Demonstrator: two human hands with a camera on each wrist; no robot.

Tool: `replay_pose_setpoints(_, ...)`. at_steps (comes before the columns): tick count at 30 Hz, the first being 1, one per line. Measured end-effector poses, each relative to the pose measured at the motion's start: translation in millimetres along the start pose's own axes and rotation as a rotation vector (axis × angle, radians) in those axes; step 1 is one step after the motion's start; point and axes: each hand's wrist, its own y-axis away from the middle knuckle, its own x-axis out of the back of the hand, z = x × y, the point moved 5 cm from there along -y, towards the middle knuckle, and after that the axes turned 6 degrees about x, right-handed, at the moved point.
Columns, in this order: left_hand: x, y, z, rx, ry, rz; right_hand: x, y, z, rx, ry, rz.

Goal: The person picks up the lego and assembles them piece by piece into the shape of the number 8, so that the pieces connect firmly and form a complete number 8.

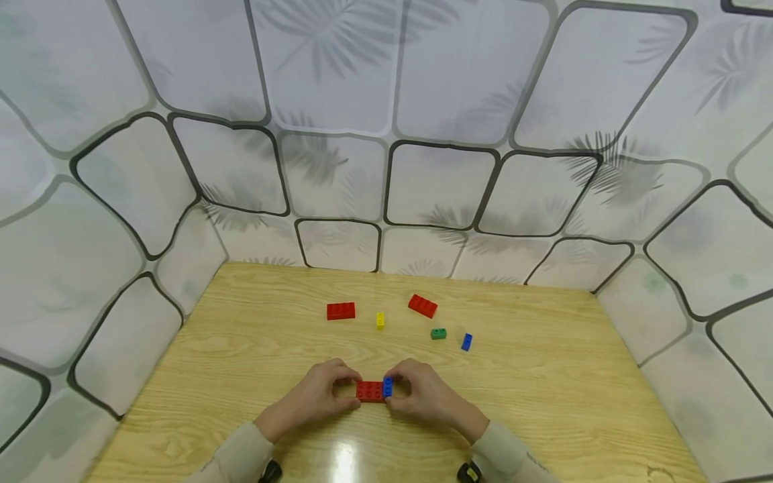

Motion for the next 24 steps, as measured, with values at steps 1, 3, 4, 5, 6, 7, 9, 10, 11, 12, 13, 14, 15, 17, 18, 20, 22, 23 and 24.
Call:
replay_pose_setpoints(1, 0.1, 0.0, 0.0, 0.001, 0.000, 0.001, 0.1, -0.8, -0.6, 0.005, 0.012, 0.000)
replay_pose_setpoints(3, 0.2, 0.0, 0.1, 0.001, -0.001, 0.001, -0.2, -2.2, -1.1, 0.011, 0.029, -0.002)
replay_pose_setpoints(4, 0.3, 0.1, 0.3, 0.001, -0.002, 0.001, -0.1, -2.9, -1.4, 0.014, 0.036, -0.003)
replay_pose_setpoints(5, 0.2, 0.0, 0.2, 0.001, -0.003, 0.000, -0.1, -3.3, -1.6, 0.015, 0.040, -0.003)
replay_pose_setpoints(6, 0.1, 0.0, 0.3, 0.002, -0.002, -0.001, 0.0, -3.6, -1.7, 0.014, 0.042, -0.004)
replay_pose_setpoints(7, -0.2, 0.0, 0.3, 0.003, -0.002, -0.003, -0.1, -3.8, -1.7, 0.013, 0.042, -0.005)
replay_pose_setpoints(9, -0.6, 0.1, 0.4, 0.004, 0.000, -0.005, -0.3, -3.6, -1.3, 0.009, 0.047, -0.008)
replay_pose_setpoints(10, -0.7, 0.2, 0.7, 0.004, 0.001, -0.005, -0.2, -3.3, -1.3, 0.007, 0.050, -0.008)
replay_pose_setpoints(11, -0.9, 0.4, 0.9, 0.003, 0.003, -0.004, -0.1, -3.0, -1.5, 0.008, 0.050, -0.007)
replay_pose_setpoints(12, -0.9, 0.5, 1.2, 0.002, 0.005, -0.003, -0.1, -2.4, -1.6, 0.008, 0.052, -0.006)
replay_pose_setpoints(13, -0.9, 0.5, 1.3, 0.000, 0.004, -0.002, 0.0, -1.8, -1.6, 0.007, 0.050, -0.004)
replay_pose_setpoints(14, -0.8, 0.6, 1.5, -0.001, 0.004, 0.000, 0.1, -1.3, -1.7, 0.008, 0.050, -0.002)
replay_pose_setpoints(15, -0.8, 0.5, 1.5, -0.001, 0.002, 0.002, 0.1, -0.8, -1.7, 0.010, 0.048, -0.001)
replay_pose_setpoints(17, -0.4, 0.3, 1.6, -0.003, 0.000, 0.004, -0.2, -0.2, -1.1, 0.007, 0.041, -0.002)
replay_pose_setpoints(18, -0.1, 0.1, 1.6, -0.003, 0.001, 0.004, -0.3, 0.0, -0.5, 0.002, 0.039, -0.004)
replay_pose_setpoints(20, 0.2, -0.3, 1.5, -0.003, 0.002, 0.002, -0.2, -0.6, 0.0, 0.004, 0.042, -0.007)
replay_pose_setpoints(22, 0.4, -0.5, 1.5, -0.004, 0.005, -0.001, 0.2, -1.6, 0.0, 0.008, 0.048, -0.010)
replay_pose_setpoints(23, 0.6, -0.5, 1.6, -0.004, 0.008, -0.002, 0.6, -2.1, -0.3, 0.011, 0.054, -0.011)
replay_pose_setpoints(24, 0.7, -0.5, 1.5, -0.003, 0.009, -0.002, 0.9, -2.6, -0.4, 0.017, 0.063, -0.012)
